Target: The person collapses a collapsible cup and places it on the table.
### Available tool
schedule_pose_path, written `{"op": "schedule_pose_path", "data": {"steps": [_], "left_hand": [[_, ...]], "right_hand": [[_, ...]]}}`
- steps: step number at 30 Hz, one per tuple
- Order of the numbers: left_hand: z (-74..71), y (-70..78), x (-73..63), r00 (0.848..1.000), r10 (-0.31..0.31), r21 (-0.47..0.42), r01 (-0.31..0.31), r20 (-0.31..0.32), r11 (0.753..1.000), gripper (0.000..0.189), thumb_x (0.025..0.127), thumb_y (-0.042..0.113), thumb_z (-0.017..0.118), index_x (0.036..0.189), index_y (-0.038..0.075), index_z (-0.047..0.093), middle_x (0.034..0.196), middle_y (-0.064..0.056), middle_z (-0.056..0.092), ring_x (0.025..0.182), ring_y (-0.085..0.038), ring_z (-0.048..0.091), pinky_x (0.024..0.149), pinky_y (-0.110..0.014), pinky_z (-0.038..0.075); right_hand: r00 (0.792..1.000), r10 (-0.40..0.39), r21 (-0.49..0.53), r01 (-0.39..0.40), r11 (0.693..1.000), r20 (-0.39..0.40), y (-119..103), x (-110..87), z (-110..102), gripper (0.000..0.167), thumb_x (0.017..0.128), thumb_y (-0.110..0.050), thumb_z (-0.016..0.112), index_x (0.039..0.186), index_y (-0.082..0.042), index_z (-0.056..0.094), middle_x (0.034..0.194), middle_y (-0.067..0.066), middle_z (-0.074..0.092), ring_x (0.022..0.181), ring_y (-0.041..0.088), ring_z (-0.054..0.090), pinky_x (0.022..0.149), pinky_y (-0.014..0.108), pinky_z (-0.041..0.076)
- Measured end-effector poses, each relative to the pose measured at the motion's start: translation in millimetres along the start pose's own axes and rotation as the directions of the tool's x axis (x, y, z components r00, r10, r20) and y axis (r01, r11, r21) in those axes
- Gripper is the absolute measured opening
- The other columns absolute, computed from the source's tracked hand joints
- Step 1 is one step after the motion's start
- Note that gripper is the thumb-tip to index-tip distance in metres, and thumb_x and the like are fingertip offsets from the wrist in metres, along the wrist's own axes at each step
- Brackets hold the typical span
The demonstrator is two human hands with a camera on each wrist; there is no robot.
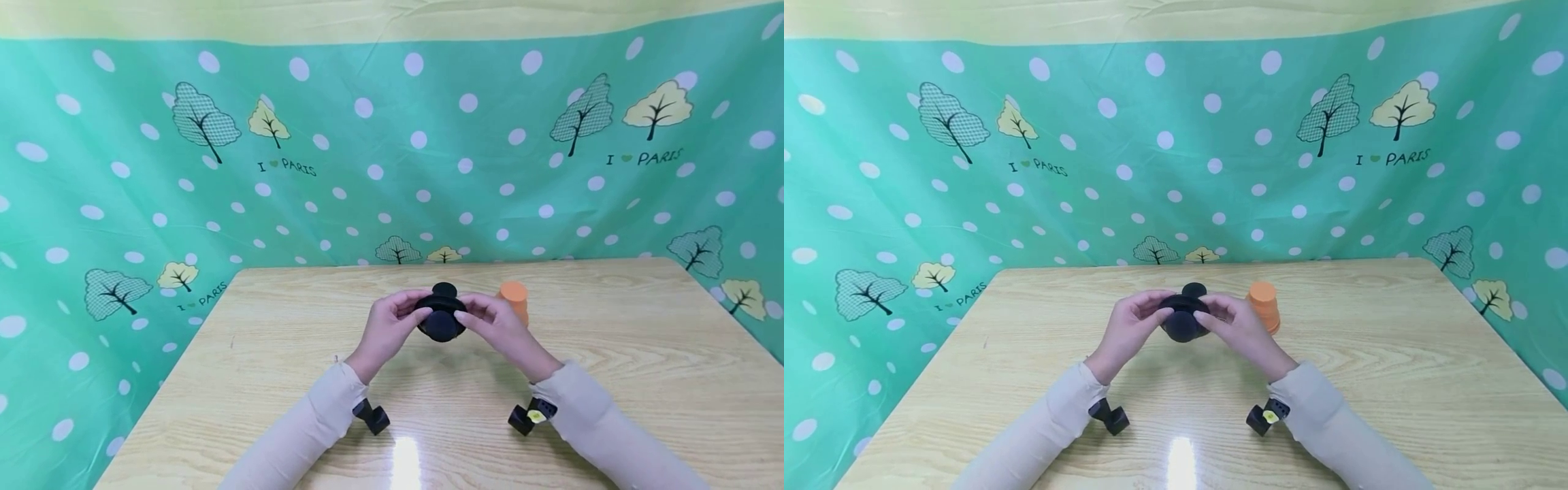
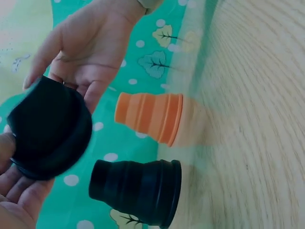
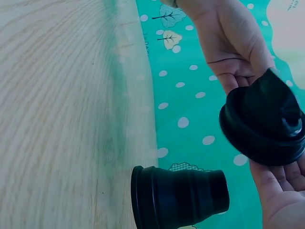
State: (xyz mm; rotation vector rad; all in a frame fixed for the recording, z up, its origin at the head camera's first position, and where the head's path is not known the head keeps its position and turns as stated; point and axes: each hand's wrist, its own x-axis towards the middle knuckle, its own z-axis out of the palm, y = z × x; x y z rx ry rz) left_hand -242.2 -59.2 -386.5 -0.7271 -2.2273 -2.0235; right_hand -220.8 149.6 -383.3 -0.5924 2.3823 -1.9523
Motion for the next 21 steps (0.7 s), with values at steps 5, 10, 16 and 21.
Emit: {"op": "schedule_pose_path", "data": {"steps": [5, 10, 16, 21], "left_hand": [[0.4, 1.9, -2.4, 0.999, 0.012, 0.092, -0.017, 0.050, 0.996, 0.028, 0.088, 0.010, 0.066, 0.115, 0.003, 0.067, 0.113, -0.012, 0.067, 0.098, -0.020, 0.066, 0.080, -0.024, 0.054], [3.5, 1.8, -5.2, 0.988, 0.087, 0.204, -0.113, 0.129, 0.972, 0.029, 0.087, 0.009, 0.067, 0.116, 0.005, 0.068, 0.114, -0.009, 0.067, 0.104, -0.017, 0.064, 0.081, -0.022, 0.053], [5.4, 2.2, -6.7, 0.982, 0.111, 0.246, -0.147, 0.154, 0.958, 0.030, 0.087, 0.009, 0.067, 0.116, 0.003, 0.067, 0.116, -0.009, 0.066, 0.108, -0.018, 0.062, 0.084, -0.024, 0.052], [3.3, 3.5, -5.4, 0.991, 0.036, 0.167, -0.057, 0.128, 0.984, 0.032, 0.090, 0.015, 0.064, 0.120, 0.004, 0.064, 0.119, -0.007, 0.065, 0.109, -0.016, 0.061, 0.087, -0.023, 0.051]], "right_hand": [[0.999, -0.009, -0.031, 0.010, 0.999, 0.033, 1.6, 0.2, 1.9, 0.027, 0.089, -0.012, 0.066, 0.111, 0.003, 0.063, 0.108, 0.018, 0.064, 0.089, 0.012, 0.064, 0.076, 0.023, 0.053], [0.993, 0.008, -0.032, -0.004, 0.999, 0.118, 4.4, 0.1, 4.3, 0.033, 0.086, -0.010, 0.069, 0.114, 0.007, 0.061, 0.108, 0.021, 0.064, 0.087, 0.009, 0.065, 0.073, 0.023, 0.055], [0.988, -0.020, -0.059, 0.029, 0.998, 0.153, 6.0, 0.5, 5.5, 0.032, 0.085, -0.007, 0.069, 0.112, 0.009, 0.061, 0.104, 0.022, 0.066, 0.083, 0.009, 0.066, 0.071, 0.023, 0.055], [0.992, 0.001, -0.049, 0.006, 0.999, 0.124, 4.7, 0.5, 4.1, 0.034, 0.086, -0.009, 0.068, 0.114, 0.009, 0.060, 0.105, 0.022, 0.066, 0.085, 0.008, 0.066, 0.072, 0.023, 0.055]]}}
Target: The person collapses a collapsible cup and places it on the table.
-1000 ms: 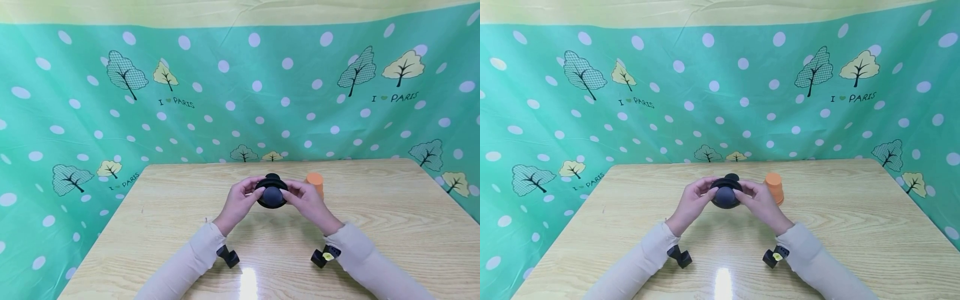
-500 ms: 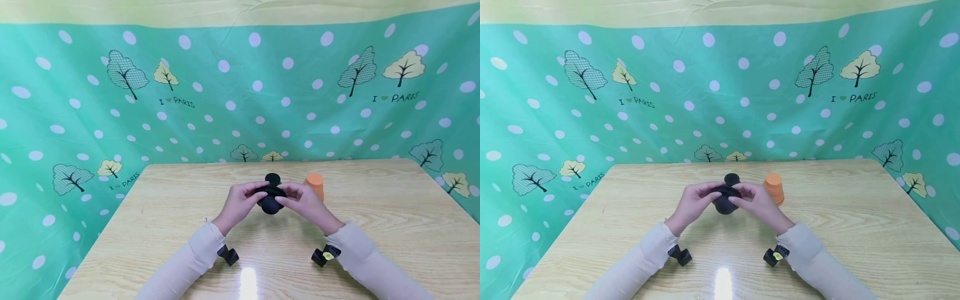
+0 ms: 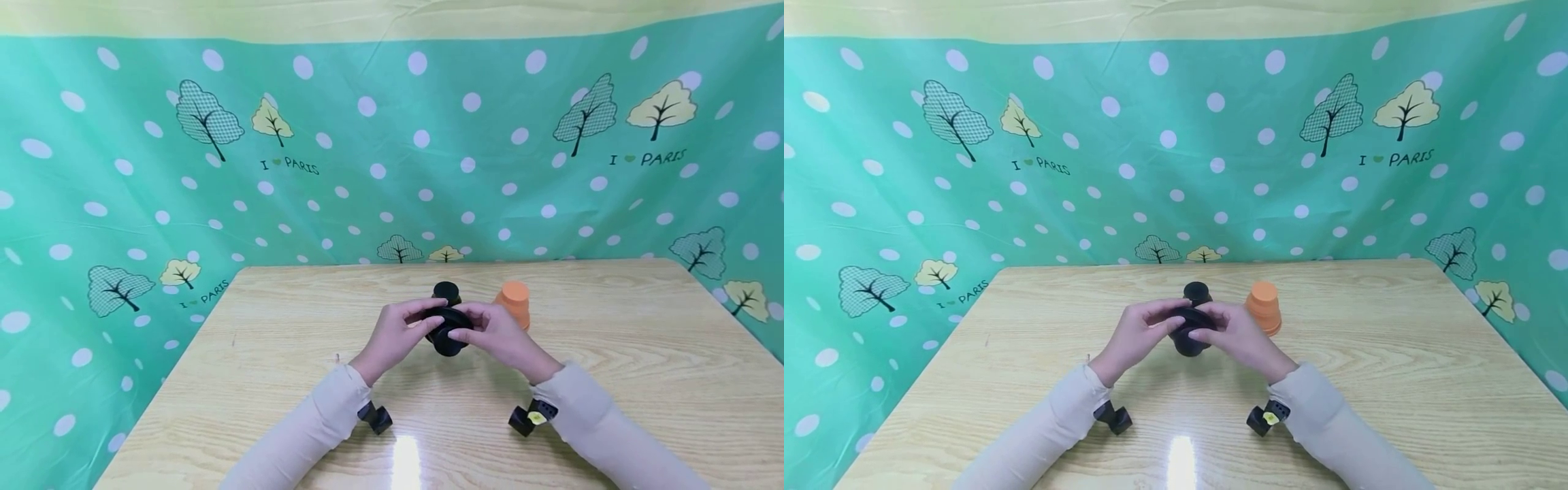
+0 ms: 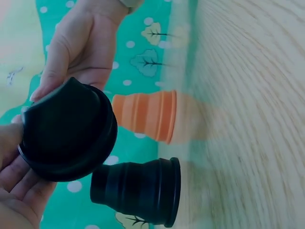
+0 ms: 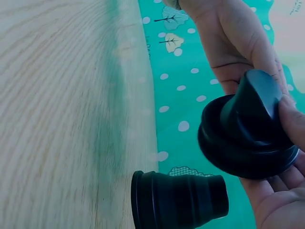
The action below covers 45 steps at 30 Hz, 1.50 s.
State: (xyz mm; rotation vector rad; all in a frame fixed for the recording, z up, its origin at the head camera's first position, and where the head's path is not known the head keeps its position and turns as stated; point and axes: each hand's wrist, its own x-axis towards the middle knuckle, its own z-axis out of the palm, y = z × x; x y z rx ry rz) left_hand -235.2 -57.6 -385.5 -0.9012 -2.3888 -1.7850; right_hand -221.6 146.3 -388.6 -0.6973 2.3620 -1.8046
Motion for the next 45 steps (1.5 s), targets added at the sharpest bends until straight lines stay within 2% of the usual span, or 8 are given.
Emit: {"op": "schedule_pose_path", "data": {"steps": [6, 12, 17, 22, 31, 37, 40, 45], "left_hand": [[-3.3, 2.6, 1.4, 0.999, -0.045, -0.199, 0.043, -0.005, 0.979, 0.038, 0.094, 0.017, 0.060, 0.127, 0.000, 0.057, 0.122, -0.015, 0.062, 0.108, -0.020, 0.062, 0.090, -0.026, 0.050], [-2.5, 5.3, 0.6, 0.997, -0.069, -0.259, 0.073, 0.021, 0.963, 0.041, 0.090, 0.011, 0.064, 0.130, 0.001, 0.055, 0.118, -0.018, 0.062, 0.102, -0.021, 0.063, 0.086, -0.028, 0.053], [-1.2, 4.7, 0.2, 0.997, -0.076, -0.230, 0.072, -0.007, 0.971, 0.038, 0.089, 0.010, 0.065, 0.126, 0.002, 0.059, 0.112, -0.019, 0.064, 0.097, -0.017, 0.062, 0.082, -0.027, 0.054], [-0.5, 3.5, 0.0, 0.998, -0.049, -0.180, 0.040, -0.048, 0.983, 0.037, 0.089, 0.011, 0.066, 0.123, 0.000, 0.060, 0.106, -0.019, 0.066, 0.092, -0.015, 0.063, 0.078, -0.025, 0.055], [-0.2, 0.3, 1.0, 0.995, -0.019, -0.077, 0.011, -0.099, 0.997, 0.031, 0.087, 0.004, 0.066, 0.117, -0.004, 0.064, 0.110, -0.020, 0.066, 0.093, -0.025, 0.065, 0.074, -0.025, 0.055], [-0.5, -1.7, -0.7, 0.988, 0.073, -0.007, -0.074, -0.139, 0.997, 0.026, 0.087, 0.011, 0.067, 0.112, 0.001, 0.068, 0.107, -0.013, 0.069, 0.088, -0.018, 0.066, 0.071, -0.024, 0.056], [-0.9, -5.0, -0.9, 0.984, 0.113, 0.003, -0.113, -0.137, 0.994, 0.026, 0.088, 0.013, 0.066, 0.112, 0.002, 0.068, 0.108, -0.012, 0.068, 0.089, -0.018, 0.067, 0.072, -0.025, 0.056], [-1.9, -7.2, 1.5, 0.995, 0.071, -0.040, -0.075, -0.076, 0.996, 0.030, 0.089, 0.015, 0.065, 0.117, 0.003, 0.066, 0.114, -0.011, 0.067, 0.094, -0.019, 0.066, 0.077, -0.025, 0.055]], "right_hand": [[0.997, 0.046, 0.159, -0.035, 0.987, -0.069, -3.8, -1.2, -3.7, 0.038, 0.088, -0.005, 0.065, 0.119, 0.013, 0.053, 0.105, 0.015, 0.065, 0.089, 0.009, 0.065, 0.077, 0.024, 0.054], [0.996, 0.030, 0.212, -0.011, 0.977, -0.090, -4.4, -1.7, -3.3, 0.040, 0.088, -0.004, 0.065, 0.120, 0.016, 0.050, 0.099, 0.000, 0.066, 0.090, 0.009, 0.065, 0.078, 0.023, 0.054], [0.996, 0.025, 0.214, -0.005, 0.977, -0.088, -3.3, -1.6, -1.2, 0.038, 0.089, -0.003, 0.064, 0.119, 0.016, 0.051, 0.099, 0.000, 0.067, 0.090, 0.009, 0.065, 0.078, 0.023, 0.054], [0.995, 0.019, 0.189, 0.000, 0.982, -0.099, -2.9, -1.2, -0.2, 0.038, 0.089, -0.004, 0.063, 0.120, 0.014, 0.052, 0.104, 0.012, 0.066, 0.090, 0.009, 0.065, 0.078, 0.023, 0.054], [0.994, 0.037, 0.166, -0.019, 0.986, -0.105, 0.2, 0.2, 2.5, 0.038, 0.089, -0.005, 0.064, 0.121, 0.013, 0.054, 0.108, 0.024, 0.063, 0.090, 0.009, 0.065, 0.078, 0.022, 0.054], [0.994, 0.010, 0.157, 0.008, 0.988, -0.110, 0.1, 0.1, 4.5, 0.036, 0.087, -0.004, 0.066, 0.119, 0.011, 0.056, 0.105, 0.017, 0.067, 0.090, 0.009, 0.066, 0.077, 0.022, 0.054], [0.995, 0.017, 0.153, -0.002, 0.988, -0.094, -1.8, -0.5, 3.7, 0.037, 0.087, -0.007, 0.068, 0.118, 0.008, 0.058, 0.107, 0.015, 0.067, 0.091, 0.011, 0.066, 0.078, 0.024, 0.054], [0.996, 0.073, 0.106, -0.068, 0.992, -0.046, -4.2, -1.7, -1.0, 0.036, 0.085, -0.015, 0.071, 0.116, 0.002, 0.060, 0.116, 0.017, 0.062, 0.099, 0.016, 0.065, 0.079, 0.027, 0.054]]}}
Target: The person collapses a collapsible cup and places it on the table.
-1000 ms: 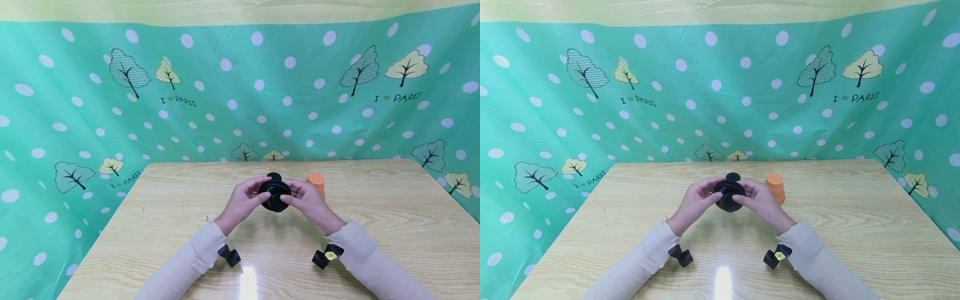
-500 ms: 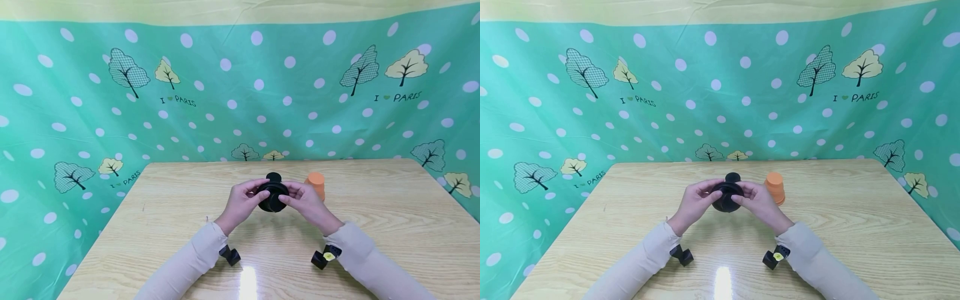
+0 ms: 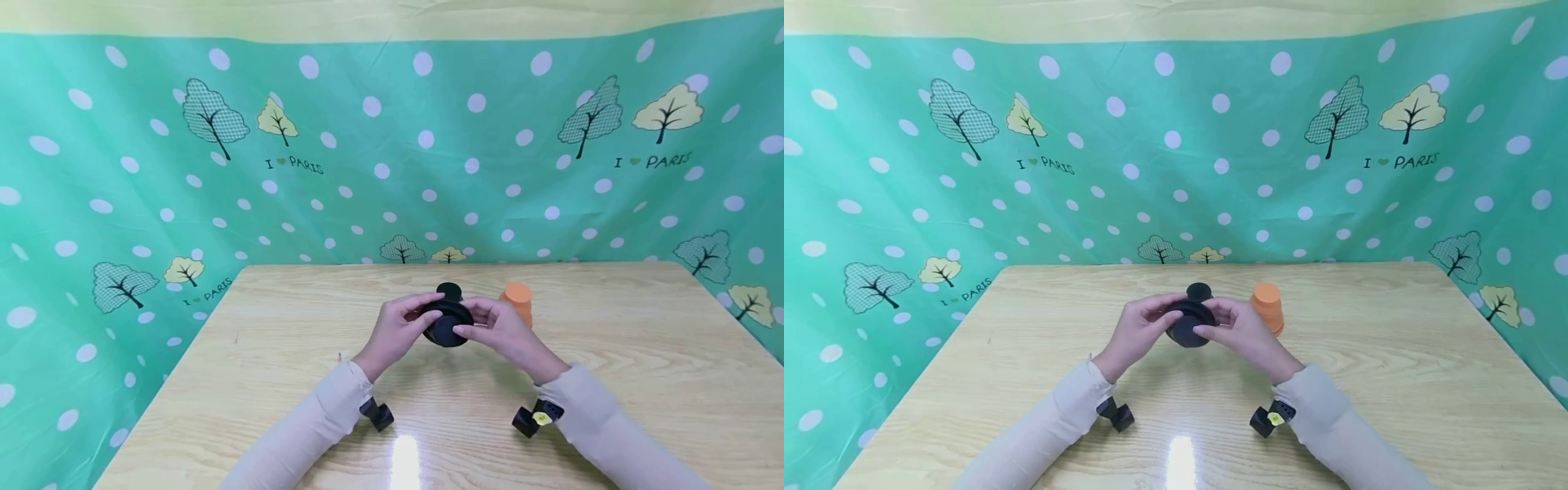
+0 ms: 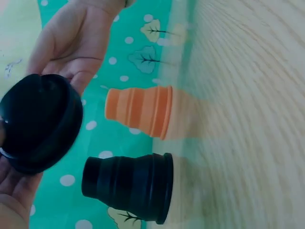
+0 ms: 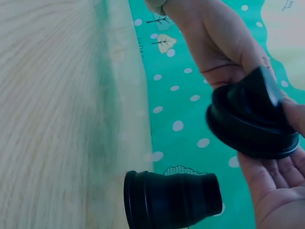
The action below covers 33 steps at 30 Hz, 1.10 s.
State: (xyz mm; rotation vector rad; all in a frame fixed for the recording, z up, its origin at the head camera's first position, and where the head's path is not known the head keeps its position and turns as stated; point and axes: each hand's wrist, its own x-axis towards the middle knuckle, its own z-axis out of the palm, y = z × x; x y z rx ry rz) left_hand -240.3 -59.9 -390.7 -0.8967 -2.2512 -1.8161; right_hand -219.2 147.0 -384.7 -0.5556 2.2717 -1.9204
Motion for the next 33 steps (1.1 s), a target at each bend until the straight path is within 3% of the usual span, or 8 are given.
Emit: {"op": "schedule_pose_path", "data": {"steps": [4, 9, 15, 20, 33], "left_hand": [[0.0, 1.8, -0.5, 0.998, -0.045, 0.053, 0.043, 0.047, 0.998, 0.031, 0.088, 0.015, 0.067, 0.117, 0.005, 0.067, 0.115, -0.007, 0.067, 0.099, -0.017, 0.065, 0.079, -0.024, 0.054], [0.5, 5.7, -2.0, 0.994, -0.046, 0.122, 0.034, 0.097, 0.992, 0.030, 0.087, 0.014, 0.069, 0.116, 0.005, 0.067, 0.115, -0.005, 0.067, 0.100, -0.014, 0.065, 0.078, -0.025, 0.054], [1.4, 8.7, -0.8, 0.990, -0.098, 0.092, 0.089, 0.099, 0.992, 0.031, 0.086, 0.015, 0.070, 0.116, 0.006, 0.067, 0.115, -0.006, 0.067, 0.096, -0.017, 0.066, 0.073, -0.022, 0.055], [0.9, 9.0, -1.8, 0.989, -0.109, 0.084, 0.101, 0.101, 0.991, 0.031, 0.088, 0.017, 0.068, 0.117, 0.005, 0.067, 0.115, -0.007, 0.067, 0.097, -0.017, 0.066, 0.076, -0.023, 0.054], [0.1, 4.0, -2.9, 0.972, -0.214, -0.071, 0.221, 0.097, 0.973, 0.033, 0.091, 0.012, 0.064, 0.123, 0.005, 0.061, 0.117, -0.012, 0.065, 0.098, -0.020, 0.065, 0.082, -0.024, 0.053]], "right_hand": [[0.999, 0.003, -0.044, -0.001, 0.999, 0.049, 2.5, 1.4, 0.1, 0.036, 0.085, -0.015, 0.072, 0.115, 0.001, 0.061, 0.116, 0.018, 0.062, 0.100, 0.016, 0.064, 0.078, 0.027, 0.055], [0.991, -0.025, -0.069, 0.034, 0.997, 0.134, 5.9, 2.4, 1.9, 0.037, 0.085, -0.012, 0.071, 0.116, 0.004, 0.059, 0.111, 0.020, 0.064, 0.095, 0.015, 0.066, 0.077, 0.026, 0.055], [0.992, -0.011, -0.102, 0.024, 0.994, 0.126, 7.0, 2.0, 1.9, 0.039, 0.085, -0.015, 0.071, 0.116, 0.003, 0.059, 0.111, 0.019, 0.065, 0.096, 0.018, 0.066, 0.077, 0.026, 0.055], [0.994, 0.017, -0.098, -0.007, 0.995, 0.108, 5.9, 0.4, 2.1, 0.040, 0.084, -0.017, 0.072, 0.117, 0.003, 0.059, 0.110, 0.018, 0.065, 0.096, 0.020, 0.066, 0.077, 0.027, 0.055], [0.997, -0.007, -0.038, 0.009, 0.999, 0.071, -0.6, -0.2, -1.3, 0.034, 0.086, -0.014, 0.070, 0.113, 0.003, 0.059, 0.109, 0.019, 0.064, 0.092, 0.015, 0.066, 0.074, 0.028, 0.055]]}}
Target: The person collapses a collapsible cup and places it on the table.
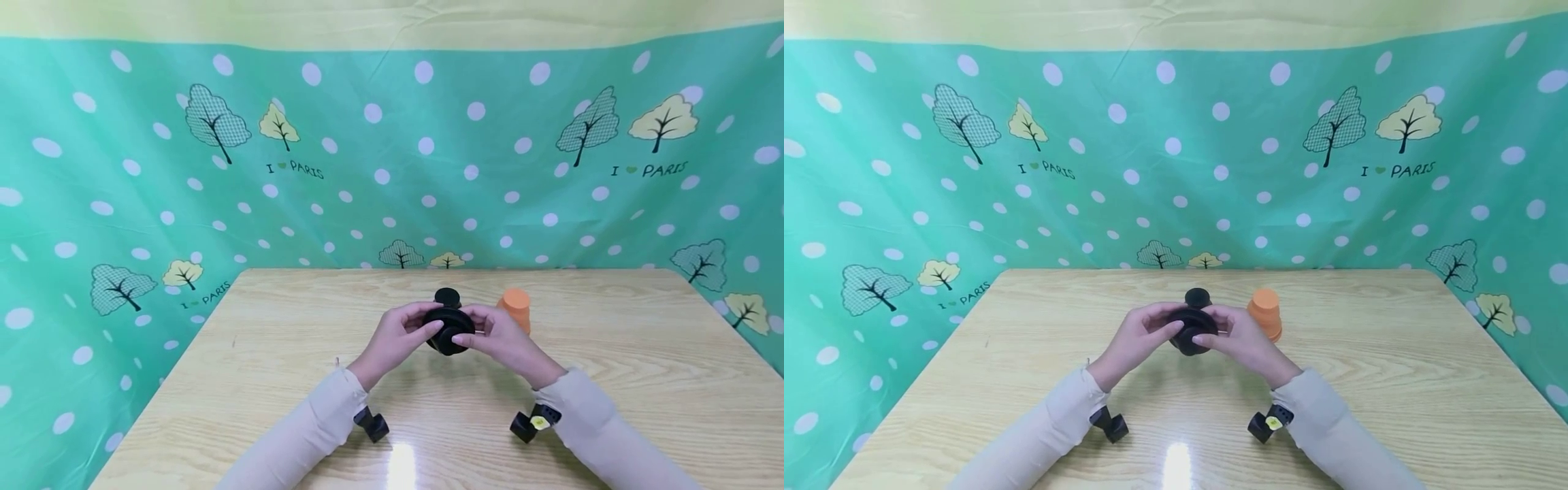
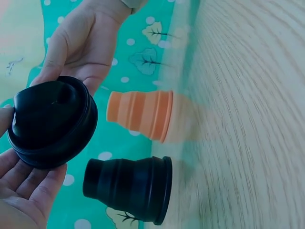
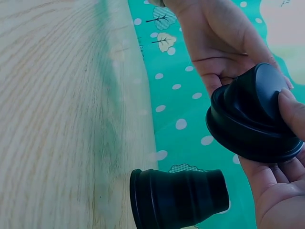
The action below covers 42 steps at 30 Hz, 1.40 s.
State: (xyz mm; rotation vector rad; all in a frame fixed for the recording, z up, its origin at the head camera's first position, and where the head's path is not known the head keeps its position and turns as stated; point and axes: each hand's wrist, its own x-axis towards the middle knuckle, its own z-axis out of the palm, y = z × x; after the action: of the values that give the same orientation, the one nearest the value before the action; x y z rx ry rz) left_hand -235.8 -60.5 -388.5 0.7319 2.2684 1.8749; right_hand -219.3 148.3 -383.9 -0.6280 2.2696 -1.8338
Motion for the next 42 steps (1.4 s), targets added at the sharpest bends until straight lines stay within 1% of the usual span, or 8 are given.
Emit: {"op": "schedule_pose_path", "data": {"steps": [4, 9, 16, 20, 28, 34, 39, 42], "left_hand": [[2.4, 0.7, -0.6, 1.000, 0.011, -0.007, -0.011, -0.019, 1.000, 0.031, 0.091, 0.008, 0.063, 0.121, 0.001, 0.062, 0.114, -0.016, 0.065, 0.097, -0.021, 0.066, 0.082, -0.025, 0.054], [4.1, 3.0, -1.3, 0.999, 0.013, -0.025, -0.013, -0.030, 1.000, 0.032, 0.091, 0.012, 0.064, 0.121, 0.003, 0.062, 0.114, -0.015, 0.065, 0.096, -0.019, 0.066, 0.082, -0.024, 0.053], [2.7, 0.2, -1.8, 1.000, 0.018, -0.061, -0.018, 0.009, 0.998, 0.039, 0.091, 0.009, 0.063, 0.128, 0.002, 0.056, 0.120, -0.018, 0.061, 0.097, -0.020, 0.064, 0.081, -0.025, 0.053], [2.6, -1.3, -1.4, 0.999, 0.038, -0.054, -0.037, 0.021, 0.998, 0.040, 0.091, 0.011, 0.063, 0.129, 0.003, 0.056, 0.121, -0.017, 0.062, 0.097, -0.020, 0.065, 0.082, -0.025, 0.053], [0.7, -2.0, -1.2, 0.995, 0.075, 0.000, -0.076, -0.067, 0.997, 0.037, 0.088, 0.010, 0.067, 0.124, 0.002, 0.060, 0.109, -0.017, 0.067, 0.100, -0.024, 0.065, 0.079, -0.024, 0.054], [0.6, -3.2, 0.3, 0.990, 0.091, 0.039, -0.087, -0.105, 0.995, 0.033, 0.087, 0.009, 0.068, 0.119, 0.001, 0.064, 0.106, -0.015, 0.069, 0.094, -0.024, 0.067, 0.076, -0.022, 0.054], [0.9, 10.5, -4.4, 0.992, 0.094, 0.044, -0.091, -0.082, 0.995, 0.031, 0.087, 0.002, 0.065, 0.117, -0.006, 0.063, 0.112, -0.021, 0.065, 0.095, -0.029, 0.067, 0.078, -0.022, 0.054], [0.2, 20.0, -7.3, 0.992, 0.105, 0.054, -0.101, -0.068, 0.993, 0.031, 0.088, -0.001, 0.063, 0.117, -0.010, 0.061, 0.113, -0.024, 0.064, 0.097, -0.032, 0.066, 0.080, -0.023, 0.053]], "right_hand": [[1.000, -0.005, 0.017, 0.005, 1.000, -0.002, 0.5, -0.4, -0.8, 0.034, 0.087, -0.015, 0.069, 0.114, 0.003, 0.059, 0.109, 0.018, 0.064, 0.093, 0.016, 0.066, 0.075, 0.029, 0.055], [1.000, -0.011, 0.037, 0.011, 0.999, -0.001, -0.9, -0.9, -2.6, 0.036, 0.087, -0.013, 0.068, 0.117, 0.004, 0.058, 0.109, 0.019, 0.064, 0.094, 0.015, 0.066, 0.077, 0.029, 0.055], [1.000, -0.008, 0.056, 0.008, 0.998, -0.006, 0.7, -0.8, -6.4, 0.037, 0.088, -0.011, 0.067, 0.119, 0.005, 0.056, 0.108, 0.017, 0.065, 0.094, 0.014, 0.065, 0.077, 0.027, 0.055], [1.000, -0.004, 0.061, 0.005, 0.998, -0.017, 3.6, -0.8, -7.5, 0.038, 0.088, -0.010, 0.067, 0.121, 0.006, 0.055, 0.108, 0.016, 0.065, 0.093, 0.013, 0.065, 0.078, 0.027, 0.055], [0.997, 0.027, 0.014, -0.026, 1.000, -0.072, 2.2, 2.9, -1.3, 0.045, 0.089, -0.010, 0.066, 0.125, 0.012, 0.051, 0.114, 0.026, 0.062, 0.091, 0.009, 0.065, 0.080, 0.022, 0.053], [0.994, 0.062, 0.045, -0.058, 0.997, -0.087, 3.8, 5.4, 2.6, 0.045, 0.087, -0.011, 0.068, 0.122, 0.013, 0.052, 0.113, 0.024, 0.062, 0.090, 0.010, 0.064, 0.079, 0.021, 0.052], [0.993, 0.101, 0.078, -0.095, 0.992, -0.065, 6.5, 6.2, 3.7, 0.042, 0.085, -0.013, 0.071, 0.117, 0.010, 0.055, 0.108, 0.017, 0.065, 0.090, 0.013, 0.065, 0.079, 0.023, 0.053], [0.996, 0.078, 0.075, -0.075, 0.994, -0.035, 5.8, 7.1, 3.3, 0.040, 0.085, -0.013, 0.071, 0.115, 0.009, 0.055, 0.107, 0.016, 0.065, 0.092, 0.015, 0.065, 0.080, 0.025, 0.053]]}}
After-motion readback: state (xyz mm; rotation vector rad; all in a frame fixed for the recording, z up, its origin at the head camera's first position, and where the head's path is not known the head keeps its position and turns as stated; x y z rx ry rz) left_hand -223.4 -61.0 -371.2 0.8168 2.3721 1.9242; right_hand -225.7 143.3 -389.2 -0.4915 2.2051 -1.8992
